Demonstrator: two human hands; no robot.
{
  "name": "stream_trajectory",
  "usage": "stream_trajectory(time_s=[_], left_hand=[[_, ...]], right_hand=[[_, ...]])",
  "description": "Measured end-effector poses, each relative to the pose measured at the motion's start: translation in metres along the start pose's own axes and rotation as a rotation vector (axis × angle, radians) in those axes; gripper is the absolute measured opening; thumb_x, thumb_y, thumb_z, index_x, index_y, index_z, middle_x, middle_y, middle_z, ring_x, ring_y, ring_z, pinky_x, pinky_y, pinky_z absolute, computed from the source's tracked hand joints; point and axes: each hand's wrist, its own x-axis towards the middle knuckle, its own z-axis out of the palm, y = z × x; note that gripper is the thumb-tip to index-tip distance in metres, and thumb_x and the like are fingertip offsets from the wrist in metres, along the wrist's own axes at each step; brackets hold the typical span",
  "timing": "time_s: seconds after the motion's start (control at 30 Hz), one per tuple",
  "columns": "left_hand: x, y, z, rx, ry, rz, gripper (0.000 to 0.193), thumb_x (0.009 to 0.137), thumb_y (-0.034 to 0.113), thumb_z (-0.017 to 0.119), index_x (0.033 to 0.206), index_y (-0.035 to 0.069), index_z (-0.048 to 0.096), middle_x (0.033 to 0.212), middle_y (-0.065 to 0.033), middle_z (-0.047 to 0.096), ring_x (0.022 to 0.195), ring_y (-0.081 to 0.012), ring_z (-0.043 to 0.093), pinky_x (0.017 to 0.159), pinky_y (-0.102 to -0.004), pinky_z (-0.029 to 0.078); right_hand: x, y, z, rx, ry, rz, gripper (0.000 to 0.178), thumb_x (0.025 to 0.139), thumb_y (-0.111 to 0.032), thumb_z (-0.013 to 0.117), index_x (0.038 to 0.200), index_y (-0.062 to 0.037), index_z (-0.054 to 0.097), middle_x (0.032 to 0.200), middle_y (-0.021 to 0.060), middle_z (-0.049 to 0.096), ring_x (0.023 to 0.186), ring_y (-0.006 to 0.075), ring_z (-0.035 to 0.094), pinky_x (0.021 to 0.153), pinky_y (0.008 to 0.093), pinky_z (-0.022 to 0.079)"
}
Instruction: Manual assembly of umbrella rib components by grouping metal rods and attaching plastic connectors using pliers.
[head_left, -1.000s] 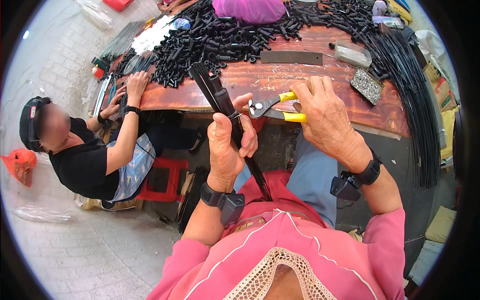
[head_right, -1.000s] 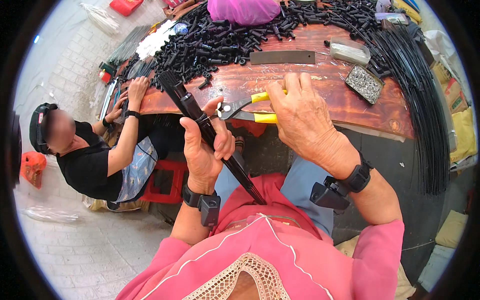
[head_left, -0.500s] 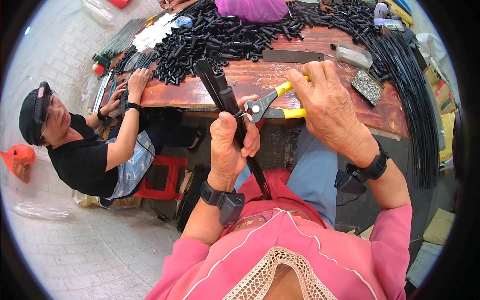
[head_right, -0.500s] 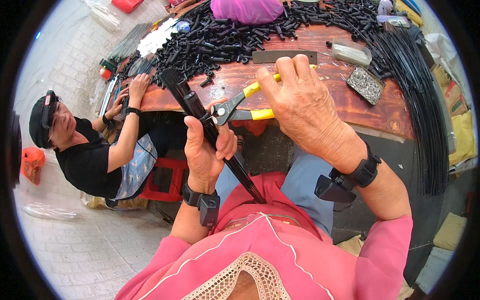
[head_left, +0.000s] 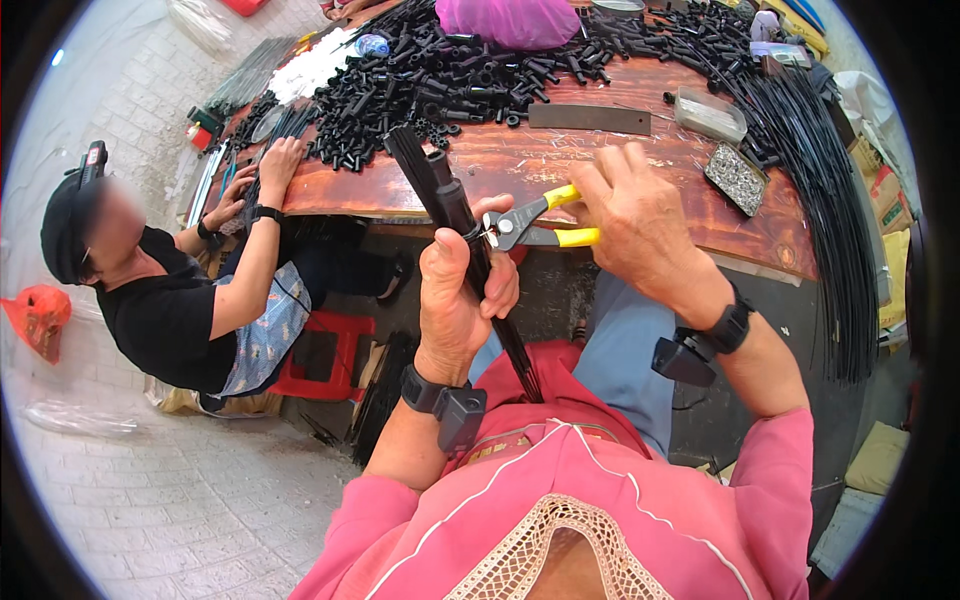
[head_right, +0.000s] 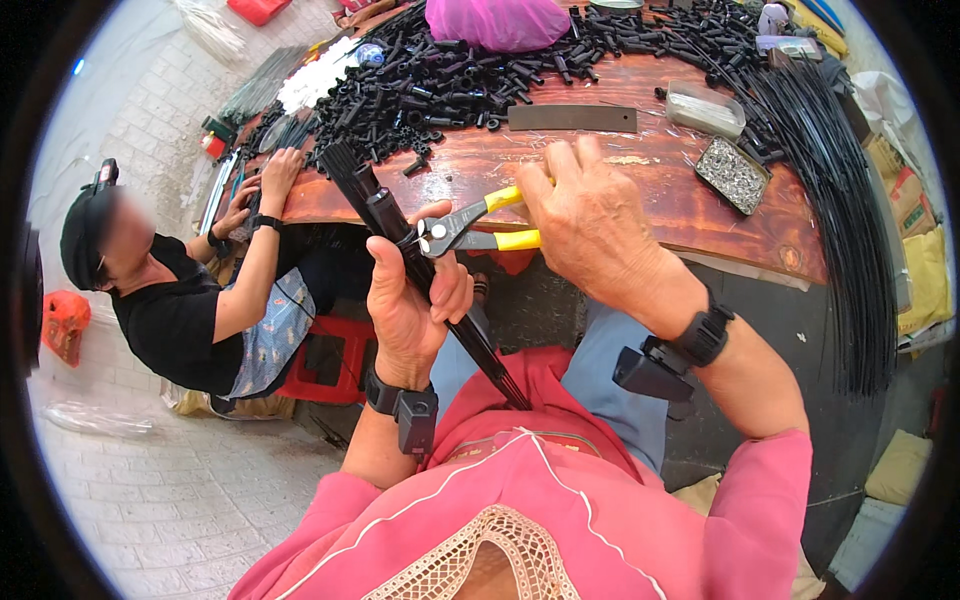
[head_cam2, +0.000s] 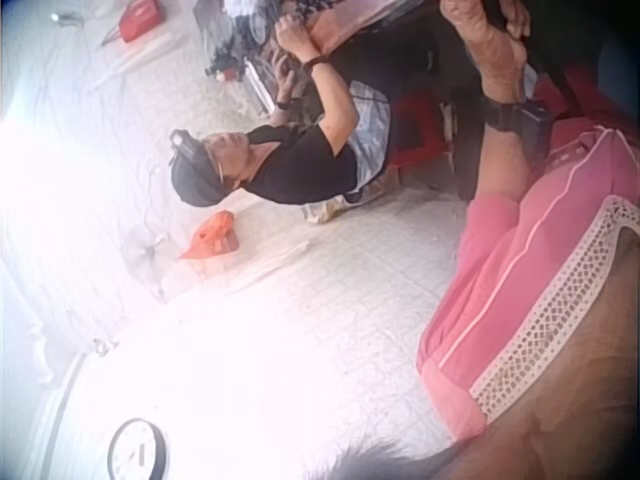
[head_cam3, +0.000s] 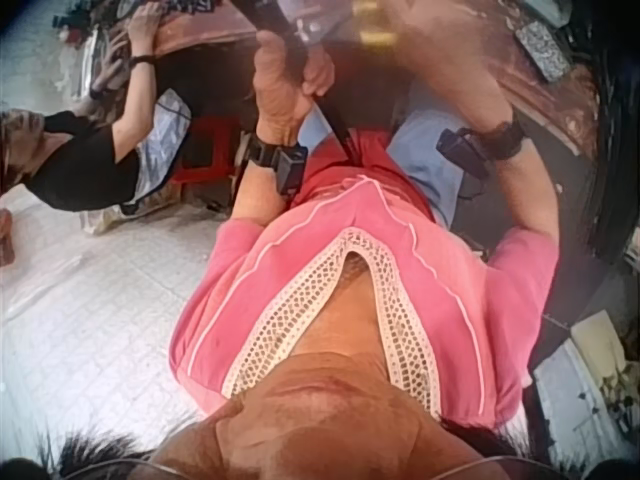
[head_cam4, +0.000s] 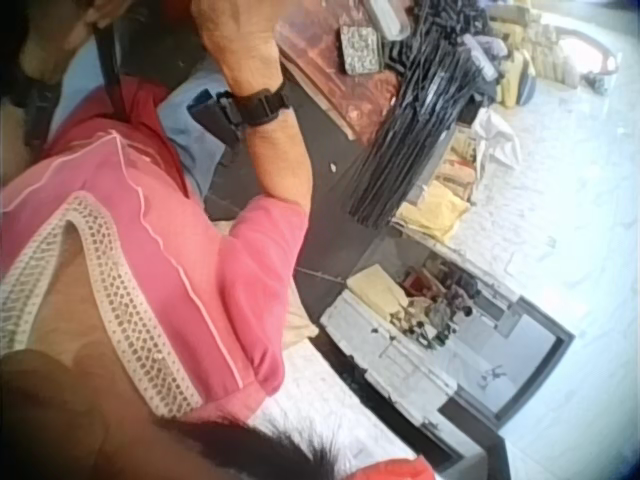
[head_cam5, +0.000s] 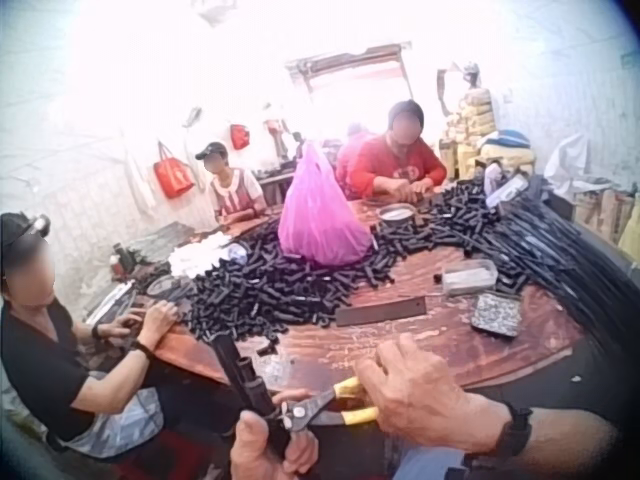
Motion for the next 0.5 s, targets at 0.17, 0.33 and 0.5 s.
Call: stream_trajectory(time_s=[0.17, 0.33, 0.5], left_hand=[[0.002, -0.006, -0.001, -0.023, -0.052, 0.014, 0.072, 0.095, 0.058, 0.047, 0.133, -0.002, 0.047, 0.056, -0.0003, 0.045, 0.041, -0.0064, 0.037, 0.04, -0.024, 0.031], [0.001, -0.003, -0.006, -0.054, -0.044, 0.032, 0.071, 0.096, 0.057, 0.047, 0.133, -0.003, 0.047, 0.055, -0.0004, 0.046, 0.041, -0.0063, 0.037, 0.039, -0.0231, 0.031], [0.002, -0.001, -0.003, 0.009, 0.043, 0.049, 0.069, 0.096, 0.054, 0.048, 0.133, -0.004, 0.047, 0.055, -0.0006, 0.046, 0.041, -0.0062, 0.038, 0.039, -0.0227, 0.032]], right_hand=[[-0.018, -0.005, 0.048, 0.555, -0.067, 0.076, 0.02, 0.076, -0.008, 0.068, 0.092, -0.0047, 0.056, 0.084, 0.0126, 0.056, 0.08, 0.0349, 0.055, 0.064, 0.0423, 0.046], [-0.019, -0.016, 0.042, 0.583, -0.078, 0.089, 0.025, 0.079, -0.019, 0.072, 0.095, -0.0067, 0.057, 0.086, 0.012, 0.057, 0.083, 0.0321, 0.058, 0.069, 0.0425, 0.048], [-0.016, -0.02, 0.023, 0.45, -0.072, 0.161, 0.034, 0.079, -0.003, 0.064, 0.111, -0.0045, 0.054, 0.1, 0.0174, 0.053, 0.092, 0.0376, 0.051, 0.075, 0.0447, 0.044]])
